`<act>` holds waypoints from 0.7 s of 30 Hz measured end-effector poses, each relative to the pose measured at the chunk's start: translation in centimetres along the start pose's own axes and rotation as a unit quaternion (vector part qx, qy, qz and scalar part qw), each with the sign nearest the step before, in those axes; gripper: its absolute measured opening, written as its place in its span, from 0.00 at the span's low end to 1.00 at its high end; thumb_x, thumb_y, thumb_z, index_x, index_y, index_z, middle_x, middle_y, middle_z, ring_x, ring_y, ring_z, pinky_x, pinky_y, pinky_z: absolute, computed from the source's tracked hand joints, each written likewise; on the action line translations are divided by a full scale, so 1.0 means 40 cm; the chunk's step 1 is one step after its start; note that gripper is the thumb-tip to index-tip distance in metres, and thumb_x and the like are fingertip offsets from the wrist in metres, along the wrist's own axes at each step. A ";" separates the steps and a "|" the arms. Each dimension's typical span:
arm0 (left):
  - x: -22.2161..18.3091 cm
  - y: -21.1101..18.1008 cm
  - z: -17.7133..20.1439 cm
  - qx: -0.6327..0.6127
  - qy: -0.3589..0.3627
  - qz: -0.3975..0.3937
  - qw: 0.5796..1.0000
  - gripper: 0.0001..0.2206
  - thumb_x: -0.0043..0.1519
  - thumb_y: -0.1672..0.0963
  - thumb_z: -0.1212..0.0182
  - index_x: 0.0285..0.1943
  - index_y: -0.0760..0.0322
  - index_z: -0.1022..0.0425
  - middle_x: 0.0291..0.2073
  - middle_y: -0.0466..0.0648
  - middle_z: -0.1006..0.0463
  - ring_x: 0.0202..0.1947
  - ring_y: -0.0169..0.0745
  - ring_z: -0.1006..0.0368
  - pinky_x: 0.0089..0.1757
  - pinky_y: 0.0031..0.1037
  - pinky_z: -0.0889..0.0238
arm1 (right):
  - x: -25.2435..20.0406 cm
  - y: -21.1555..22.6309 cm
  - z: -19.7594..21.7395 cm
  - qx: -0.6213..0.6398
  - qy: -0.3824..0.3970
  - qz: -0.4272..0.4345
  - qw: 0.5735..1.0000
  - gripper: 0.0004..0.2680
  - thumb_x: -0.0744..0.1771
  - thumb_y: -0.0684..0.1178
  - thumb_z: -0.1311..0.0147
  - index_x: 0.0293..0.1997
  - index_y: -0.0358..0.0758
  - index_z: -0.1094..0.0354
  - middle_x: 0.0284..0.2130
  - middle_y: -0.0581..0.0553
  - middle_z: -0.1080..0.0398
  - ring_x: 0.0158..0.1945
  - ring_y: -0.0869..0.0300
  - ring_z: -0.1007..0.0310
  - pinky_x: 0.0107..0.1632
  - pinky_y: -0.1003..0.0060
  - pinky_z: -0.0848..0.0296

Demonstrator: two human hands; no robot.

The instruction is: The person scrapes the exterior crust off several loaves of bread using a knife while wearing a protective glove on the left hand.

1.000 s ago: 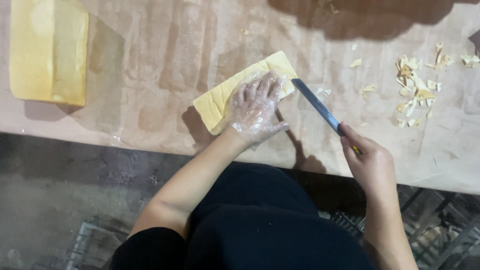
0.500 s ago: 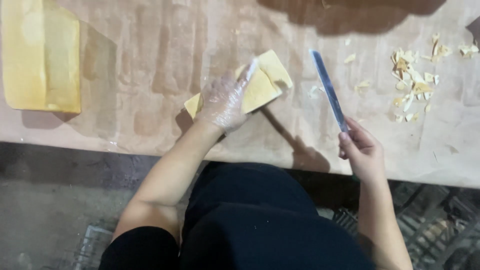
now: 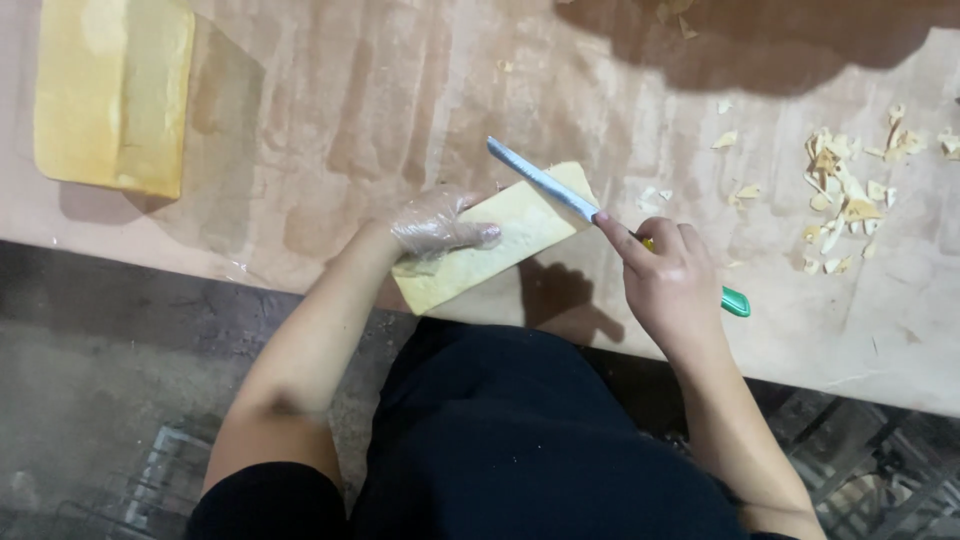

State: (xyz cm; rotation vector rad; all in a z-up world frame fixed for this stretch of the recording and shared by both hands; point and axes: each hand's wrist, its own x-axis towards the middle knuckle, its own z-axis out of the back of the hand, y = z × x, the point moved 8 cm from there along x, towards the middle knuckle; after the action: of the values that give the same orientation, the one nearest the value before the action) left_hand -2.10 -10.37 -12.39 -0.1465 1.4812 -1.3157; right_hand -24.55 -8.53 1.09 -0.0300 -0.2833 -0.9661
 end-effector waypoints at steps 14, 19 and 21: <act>-0.300 -0.007 -0.012 0.172 -0.308 -0.151 0.923 0.49 0.40 0.49 0.22 0.75 0.58 0.42 0.58 0.62 0.29 0.57 0.65 0.31 0.55 0.45 0.37 | -0.208 -0.397 -0.106 0.116 -0.005 -0.239 0.964 0.12 0.72 0.42 0.46 0.64 0.43 0.27 0.42 0.39 0.28 0.45 0.52 0.27 0.50 0.59 0.27; -0.299 -0.013 0.033 0.147 -0.291 -0.239 0.915 0.40 0.49 0.53 0.23 0.74 0.52 0.36 0.60 0.58 0.26 0.59 0.59 0.29 0.57 0.40 0.33 | 0.053 -0.222 -0.348 0.466 0.070 -0.250 0.846 0.13 0.70 0.50 0.39 0.57 0.34 0.29 0.41 0.47 0.28 0.45 0.65 0.30 0.48 0.69 0.29; -0.312 -0.028 0.036 0.199 -0.305 -0.280 0.888 0.39 0.48 0.53 0.23 0.72 0.52 0.33 0.61 0.60 0.27 0.61 0.61 0.30 0.58 0.40 0.35 | 0.150 -0.197 -0.369 0.442 0.157 -0.184 0.864 0.14 0.67 0.50 0.36 0.57 0.36 0.27 0.40 0.49 0.25 0.44 0.67 0.28 0.47 0.71 0.29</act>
State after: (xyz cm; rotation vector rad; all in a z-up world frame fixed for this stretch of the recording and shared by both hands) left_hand 3.33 -3.16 -3.59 -0.6915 0.6216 -1.7922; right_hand -24.44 -20.11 -12.41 1.0537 -0.4163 -1.1219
